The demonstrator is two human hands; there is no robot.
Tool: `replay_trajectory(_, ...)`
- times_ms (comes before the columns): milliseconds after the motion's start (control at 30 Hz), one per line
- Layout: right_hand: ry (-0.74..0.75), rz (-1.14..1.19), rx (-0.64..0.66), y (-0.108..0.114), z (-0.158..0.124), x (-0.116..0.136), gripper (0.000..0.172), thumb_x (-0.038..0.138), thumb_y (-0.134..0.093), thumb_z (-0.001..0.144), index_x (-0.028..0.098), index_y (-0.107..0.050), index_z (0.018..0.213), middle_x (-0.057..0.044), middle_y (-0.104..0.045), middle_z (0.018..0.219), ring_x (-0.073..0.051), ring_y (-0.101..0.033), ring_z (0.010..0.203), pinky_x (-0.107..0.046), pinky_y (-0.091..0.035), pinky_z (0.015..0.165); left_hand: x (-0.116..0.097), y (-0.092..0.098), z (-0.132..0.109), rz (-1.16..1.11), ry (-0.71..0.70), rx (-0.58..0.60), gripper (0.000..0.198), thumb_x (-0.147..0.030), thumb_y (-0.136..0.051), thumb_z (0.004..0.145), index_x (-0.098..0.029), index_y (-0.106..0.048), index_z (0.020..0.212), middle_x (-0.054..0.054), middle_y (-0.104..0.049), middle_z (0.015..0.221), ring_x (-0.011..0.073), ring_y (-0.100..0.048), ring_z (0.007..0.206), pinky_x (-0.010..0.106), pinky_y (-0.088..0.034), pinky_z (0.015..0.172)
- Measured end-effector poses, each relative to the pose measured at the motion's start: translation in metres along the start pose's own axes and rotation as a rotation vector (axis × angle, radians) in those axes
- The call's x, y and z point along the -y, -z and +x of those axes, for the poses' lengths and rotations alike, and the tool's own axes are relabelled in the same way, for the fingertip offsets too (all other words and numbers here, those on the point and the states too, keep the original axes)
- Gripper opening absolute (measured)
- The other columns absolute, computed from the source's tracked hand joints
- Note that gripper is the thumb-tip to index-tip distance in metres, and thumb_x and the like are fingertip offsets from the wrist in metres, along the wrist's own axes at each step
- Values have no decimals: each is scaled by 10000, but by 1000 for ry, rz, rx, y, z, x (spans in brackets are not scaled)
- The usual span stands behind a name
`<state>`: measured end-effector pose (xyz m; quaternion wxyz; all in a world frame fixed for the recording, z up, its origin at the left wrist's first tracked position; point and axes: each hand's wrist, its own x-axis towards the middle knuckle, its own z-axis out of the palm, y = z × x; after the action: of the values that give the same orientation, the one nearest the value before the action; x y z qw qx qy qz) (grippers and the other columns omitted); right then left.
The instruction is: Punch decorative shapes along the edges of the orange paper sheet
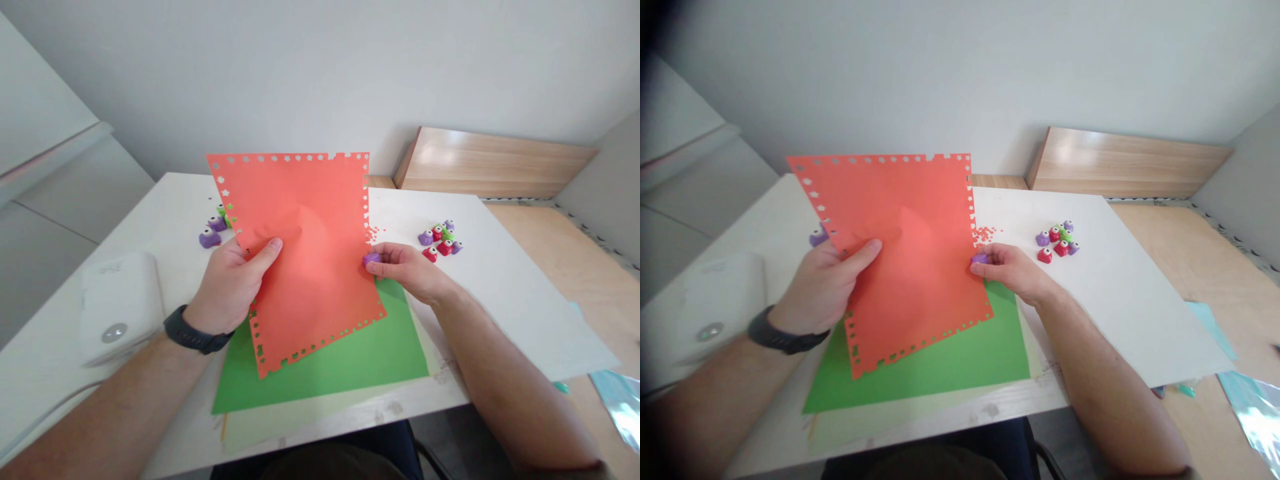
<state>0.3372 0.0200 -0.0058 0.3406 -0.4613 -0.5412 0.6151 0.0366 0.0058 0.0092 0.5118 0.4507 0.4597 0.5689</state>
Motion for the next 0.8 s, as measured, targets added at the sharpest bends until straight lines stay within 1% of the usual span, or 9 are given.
replay_trajectory(100,-10,14,2,-1,0,0,323,389,-906,776,208,-782,1013,-41,-770,1002,-178,-680,895,-331,-519,876,0,0,0,4,7,8,359,-363,-810,868,-293,-788,1220,27,-754,1355,338,-690,1285,530,-535,1163)
replay_trajectory(300,-15,11,15,-2,-1,2,323,377,-912,769,207,-782,1010,-41,-762,984,-180,-672,879,-339,-518,857,0,-1,-1,-4,-3,12,379,-389,-799,884,-282,-781,1247,33,-750,1363,328,-692,1276,510,-526,1169)
replay_trajectory(500,-5,0,12,-2,-1,3,305,383,-920,754,214,-789,973,-38,-761,970,-180,-670,863,-344,-514,852,-1,0,-1,5,20,13,383,-383,-809,869,-281,-781,1237,39,-742,1377,352,-681,1294,543,-525,1169)
replay_trajectory(633,7,-16,-4,-3,0,2,275,358,-908,771,212,-788,970,-35,-758,968,-182,-669,880,-338,-508,864,-2,0,-1,12,10,19,373,-373,-799,879,-277,-777,1239,28,-742,1378,341,-686,1289,517,-539,1165)
replay_trajectory(800,30,-37,-30,-5,0,1,284,354,-899,770,193,-773,967,-36,-749,942,-179,-659,862,-335,-500,849,-2,0,-2,41,4,21,367,-357,-790,894,-273,-770,1251,20,-737,1389,327,-689,1290,512,-546,1162)
